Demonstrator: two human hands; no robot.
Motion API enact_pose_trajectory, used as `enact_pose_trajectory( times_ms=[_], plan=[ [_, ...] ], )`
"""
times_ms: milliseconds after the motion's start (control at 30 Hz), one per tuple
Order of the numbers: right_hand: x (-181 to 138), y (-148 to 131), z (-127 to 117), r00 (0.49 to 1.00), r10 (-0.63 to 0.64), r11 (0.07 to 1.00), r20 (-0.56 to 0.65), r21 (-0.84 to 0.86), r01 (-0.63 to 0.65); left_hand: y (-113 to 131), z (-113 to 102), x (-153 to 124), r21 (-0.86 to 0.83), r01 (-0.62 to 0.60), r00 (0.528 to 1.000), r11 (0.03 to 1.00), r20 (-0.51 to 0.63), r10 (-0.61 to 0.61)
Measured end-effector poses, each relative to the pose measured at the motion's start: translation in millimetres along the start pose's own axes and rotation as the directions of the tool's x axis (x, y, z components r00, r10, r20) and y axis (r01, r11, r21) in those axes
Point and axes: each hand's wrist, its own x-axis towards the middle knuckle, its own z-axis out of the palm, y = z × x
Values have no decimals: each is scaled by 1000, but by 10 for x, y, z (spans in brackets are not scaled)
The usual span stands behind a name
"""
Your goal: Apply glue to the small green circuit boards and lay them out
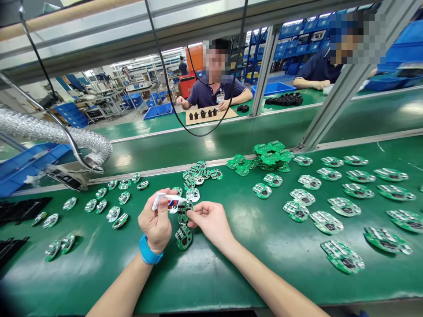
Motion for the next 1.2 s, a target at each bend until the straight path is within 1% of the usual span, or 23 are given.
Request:
enact_pose_trajectory(
  times_ms=[133,333,467,633,800,900,1200],
  plan=[
    [8,-2,-4,1000,-1,1000,3,-9,1,29,-10,-16,-15,-37,999,999,32,37],
    [2,-9,-2,1000,-8,1000,4,-10,8,142,9,-1,-40,-102,992,994,72,105],
    [-4,-21,-11,1000,-21,1000,1,-16,21,162,12,12,-45,-121,988,992,87,125],
    [13,-33,-53,997,-69,997,-29,-24,68,101,-27,2,-42,-81,995,996,54,83],
    [34,-30,-75,993,-91,996,-72,-23,90,49,-3,1,-50,-35,999,998,8,36],
    [33,-26,-69,994,-85,996,-67,-5,85,38,19,-2,-58,-19,1000,998,11,20],
    [19,-25,-72,995,-90,996,-48,9,91,14,22,-18,-61,-25,999,998,32,27]
  ],
)
